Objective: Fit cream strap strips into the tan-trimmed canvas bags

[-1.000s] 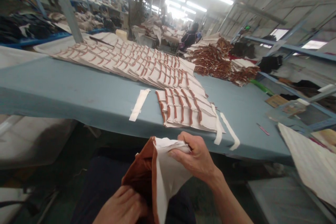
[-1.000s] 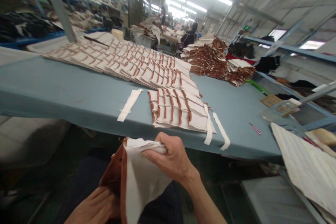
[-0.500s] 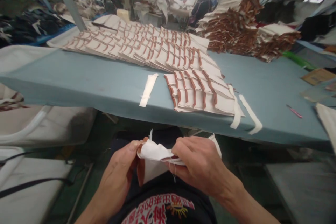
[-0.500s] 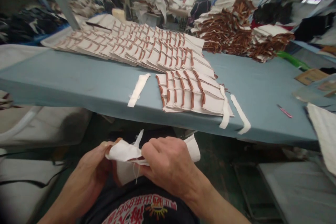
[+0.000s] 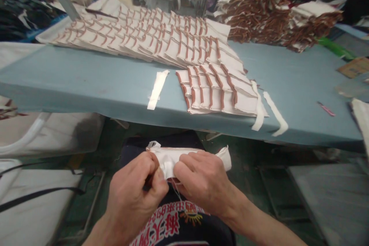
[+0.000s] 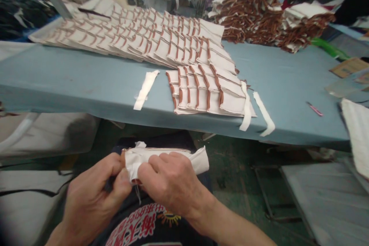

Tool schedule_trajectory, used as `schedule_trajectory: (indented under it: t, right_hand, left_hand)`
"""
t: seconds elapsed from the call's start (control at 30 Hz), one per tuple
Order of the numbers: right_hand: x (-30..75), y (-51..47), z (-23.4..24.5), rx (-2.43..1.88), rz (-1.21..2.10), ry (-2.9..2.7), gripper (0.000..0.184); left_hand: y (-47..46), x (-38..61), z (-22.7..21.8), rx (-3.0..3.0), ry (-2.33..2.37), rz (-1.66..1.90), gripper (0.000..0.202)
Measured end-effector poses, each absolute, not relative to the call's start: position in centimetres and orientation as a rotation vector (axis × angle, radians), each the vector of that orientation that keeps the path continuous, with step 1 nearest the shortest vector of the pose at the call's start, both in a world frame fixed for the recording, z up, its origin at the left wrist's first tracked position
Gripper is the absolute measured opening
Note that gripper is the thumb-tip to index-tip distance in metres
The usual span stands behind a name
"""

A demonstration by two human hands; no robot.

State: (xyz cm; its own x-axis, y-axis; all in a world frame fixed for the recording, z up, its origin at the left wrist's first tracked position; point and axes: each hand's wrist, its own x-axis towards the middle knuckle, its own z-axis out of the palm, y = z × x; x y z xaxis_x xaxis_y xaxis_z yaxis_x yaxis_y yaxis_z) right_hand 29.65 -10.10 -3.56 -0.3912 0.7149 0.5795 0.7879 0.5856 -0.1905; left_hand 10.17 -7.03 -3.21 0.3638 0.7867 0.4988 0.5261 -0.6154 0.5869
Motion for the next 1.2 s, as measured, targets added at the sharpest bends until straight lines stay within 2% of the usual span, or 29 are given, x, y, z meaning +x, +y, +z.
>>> schedule_trajectory:
  t: [0.13,0.23,0.33,0.47,0.67,0.83,0.97,1.1,1.2]
  right_hand:
    - [28.7,-9.9,-6.0,-1.363,-0.113,-2.055,0.044]
    - [28.8,-10.2,-6.6,-1.382,0.047,-1.955,0.037]
    - [29.8,-10.9,-5.7,-1.276,0.252,-1.907,0.037]
    - [31.3,-10.8,-3.3,-1.07,0.406,-1.807,0.053]
    - [30.6,-6.7,-0.7,-0.774,0.557,-1.864,0.039]
    - [28.7,-4.0,-0.7,-0.616,0.727,-2.024,0.042]
    - [27.9,-3.4,-1.4,-0.601,0.699,-2.044,0.042]
    - [27.1,-3.6,-1.4,-0.662,0.565,-2.02,0.039]
    - [27.2,-3.7,-1.5,-0.767,0.493,-2.052,0.034]
  left_hand:
    - [-6.1,10.1,-5.7,2.385,1.183,1.137,0.032]
    - [-5.6,9.5,-5.8,2.401,1.097,1.091,0.029]
    - [-5.5,8.8,-4.7,2.419,0.957,1.051,0.029]
    - [-5.4,8.0,-2.9,2.41,0.837,0.933,0.028]
    - [-5.2,6.6,-1.1,2.474,0.872,0.903,0.027]
    - [-5.5,5.3,-0.8,2.47,0.783,0.914,0.023]
    - [-5.6,5.3,-1.0,2.516,0.771,1.003,0.024]
    - [-5.3,6.6,-1.1,2.549,0.917,1.214,0.034]
    - [-4.6,7.4,-1.3,2.579,1.011,1.288,0.031]
